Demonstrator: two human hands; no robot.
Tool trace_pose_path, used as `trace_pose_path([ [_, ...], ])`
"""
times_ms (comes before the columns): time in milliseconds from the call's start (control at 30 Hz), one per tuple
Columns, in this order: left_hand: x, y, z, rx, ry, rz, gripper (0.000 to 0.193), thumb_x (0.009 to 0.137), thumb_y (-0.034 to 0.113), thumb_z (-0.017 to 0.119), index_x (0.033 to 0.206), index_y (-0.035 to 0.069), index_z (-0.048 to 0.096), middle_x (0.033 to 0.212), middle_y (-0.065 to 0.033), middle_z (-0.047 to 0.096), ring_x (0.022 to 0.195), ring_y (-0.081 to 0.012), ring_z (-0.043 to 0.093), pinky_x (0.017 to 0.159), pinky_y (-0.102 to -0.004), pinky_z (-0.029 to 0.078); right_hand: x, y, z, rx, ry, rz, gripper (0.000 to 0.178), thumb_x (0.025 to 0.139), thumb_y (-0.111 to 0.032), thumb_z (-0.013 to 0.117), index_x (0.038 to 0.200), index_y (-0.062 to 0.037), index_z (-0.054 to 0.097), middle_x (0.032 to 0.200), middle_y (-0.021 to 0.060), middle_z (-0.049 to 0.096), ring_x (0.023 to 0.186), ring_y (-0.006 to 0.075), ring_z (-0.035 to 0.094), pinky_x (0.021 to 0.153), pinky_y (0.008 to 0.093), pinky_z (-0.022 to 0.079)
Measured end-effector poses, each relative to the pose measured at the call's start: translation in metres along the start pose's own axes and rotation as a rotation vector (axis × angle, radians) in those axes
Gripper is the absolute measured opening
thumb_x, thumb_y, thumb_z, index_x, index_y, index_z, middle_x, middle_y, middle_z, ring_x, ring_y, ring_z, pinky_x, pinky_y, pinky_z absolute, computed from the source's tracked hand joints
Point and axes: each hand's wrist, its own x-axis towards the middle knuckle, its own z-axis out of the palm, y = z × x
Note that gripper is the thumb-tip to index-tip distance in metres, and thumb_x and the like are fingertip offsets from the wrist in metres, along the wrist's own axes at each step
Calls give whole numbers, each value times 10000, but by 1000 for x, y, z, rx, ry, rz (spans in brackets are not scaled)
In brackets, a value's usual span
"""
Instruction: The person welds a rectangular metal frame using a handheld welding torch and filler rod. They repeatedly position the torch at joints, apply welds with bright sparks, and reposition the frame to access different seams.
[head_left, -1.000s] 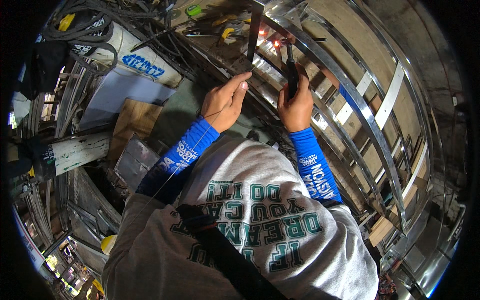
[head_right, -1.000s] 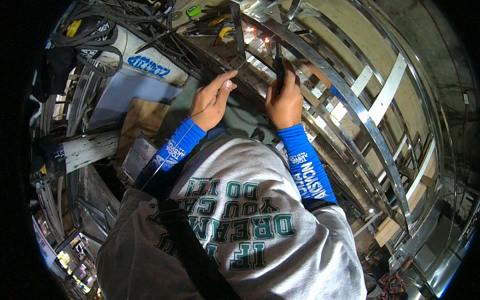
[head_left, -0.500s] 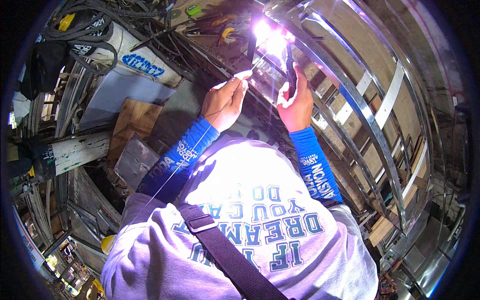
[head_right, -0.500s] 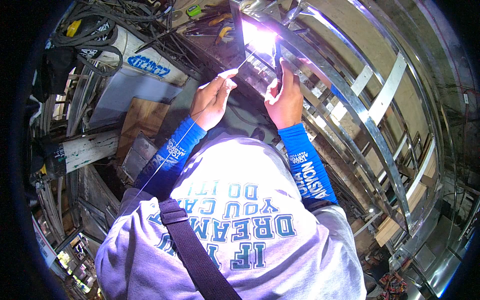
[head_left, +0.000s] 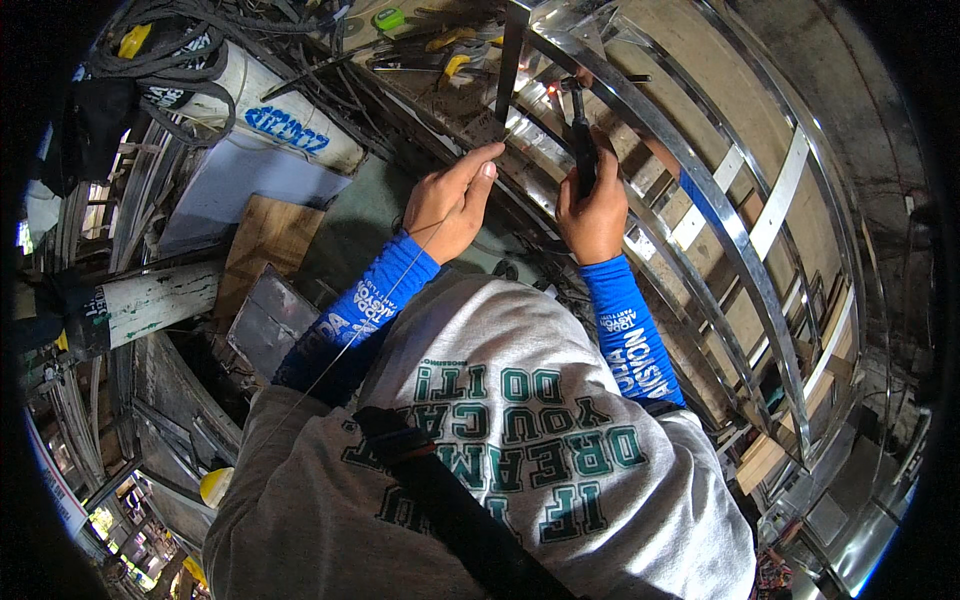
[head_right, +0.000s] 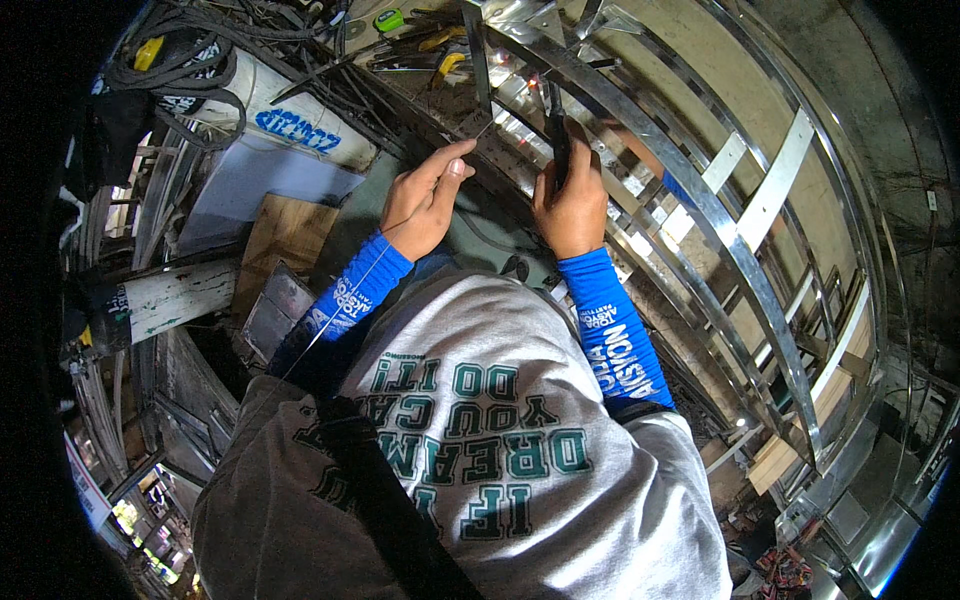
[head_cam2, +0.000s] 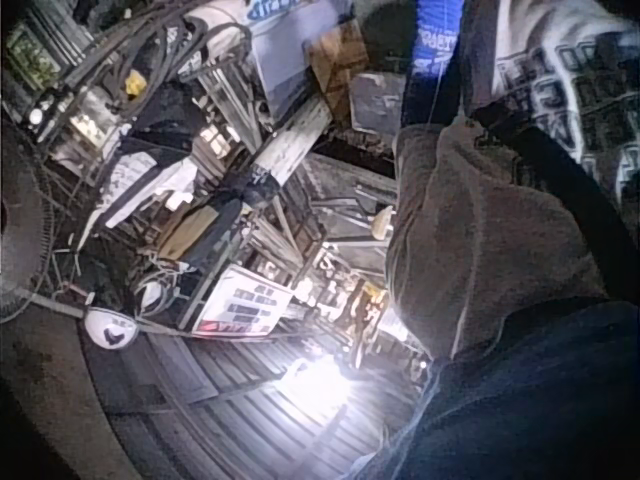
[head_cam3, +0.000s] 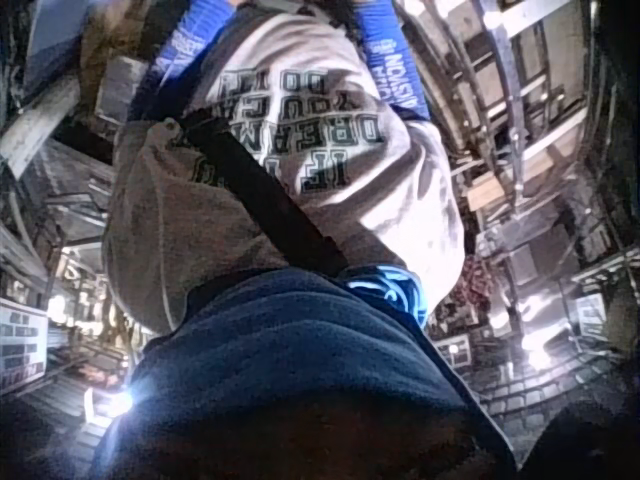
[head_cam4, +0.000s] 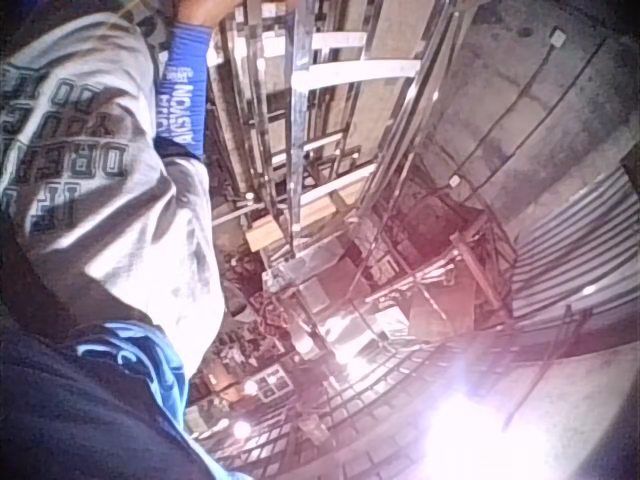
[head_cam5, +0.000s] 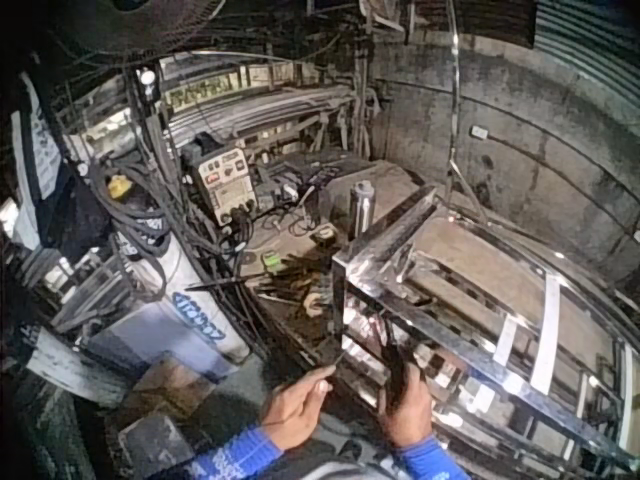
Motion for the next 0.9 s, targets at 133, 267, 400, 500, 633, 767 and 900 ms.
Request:
trace_pose_path([
  [133, 0, 0, 1, 5, 2, -7, 349, 1138, 234, 572, 1398, 42, 702, 1294, -224, 759, 1167, -399, 757, 960, -420, 617, 0, -2, -2, -39, -3, -12, 592, 917, -24, 722, 1478, -35, 532, 1026, 304, 720, 915, 518, 713, 774, 554, 573],
  [267, 1, -3, 2, 15, 18, 13, 325, 1137, 223, 571, 1383, 54, 700, 1228, -233, 770, 1108, -392, 773, 912, -419, 618, 2, -4, -4, -22, -33, 5, 649, 890, -5, 714, 1513, -52, 538, 1052, 288, 702, 925, 503, 712, 792, 550, 579],
  [400, 2, -3, 3, 44, 46, 66, 299, 1135, 211, 569, 1364, 64, 694, 1158, -245, 769, 1015, -404, 776, 844, -425, 611, 2, -3, 0, -9, -8, -13, 708, 866, 12, 700, 1546, -92, 532, 1123, 273, 678, 939, 483, 717, 793, 539, 594],
  [500, 2, -6, 4, 42, 32, 42, 313, 1132, 214, 575, 1375, 66, 703, 1158, -243, 771, 1013, -408, 774, 844, -422, 613, 1, 0, 2, 2, 20, -17, 716, 888, -7, 718, 1567, -94, 508, 1169, 283, 690, 978, 489, 721, 824, 539, 602],
  [633, 2, -2, 2, 21, 29, 26, 326, 1127, 217, 583, 1379, 58, 716, 1216, -236, 768, 1070, -408, 771, 895, -430, 619, -2, 1, 1, 22, -4, 38, 704, 929, -40, 721, 1589, -88, 479, 1213, 305, 703, 1028, 504, 719, 861, 540, 608],
  [767, 2, 0, 0, 25, 30, 32, 326, 1123, 212, 588, 1376, 53, 718, 1261, -232, 762, 1103, -410, 767, 914, -422, 624, 0, -3, 1, 25, 6, 19, 647, 953, -12, 697, 1561, -58, 483, 1175, 309, 744, 1055, 500, 748, 874, 514, 607],
  [900, 1, 0, -2, 40, 6, 17, 351, 1138, 239, 569, 1404, 49, 696, 1231, -233, 776, 1111, -379, 776, 929, -409, 619, 0, 1, 1, 31, -1, -5, 690, 920, -35, 714, 1574, -77, 499, 1181, 313, 716, 1009, 505, 722, 866, 545, 605],
])
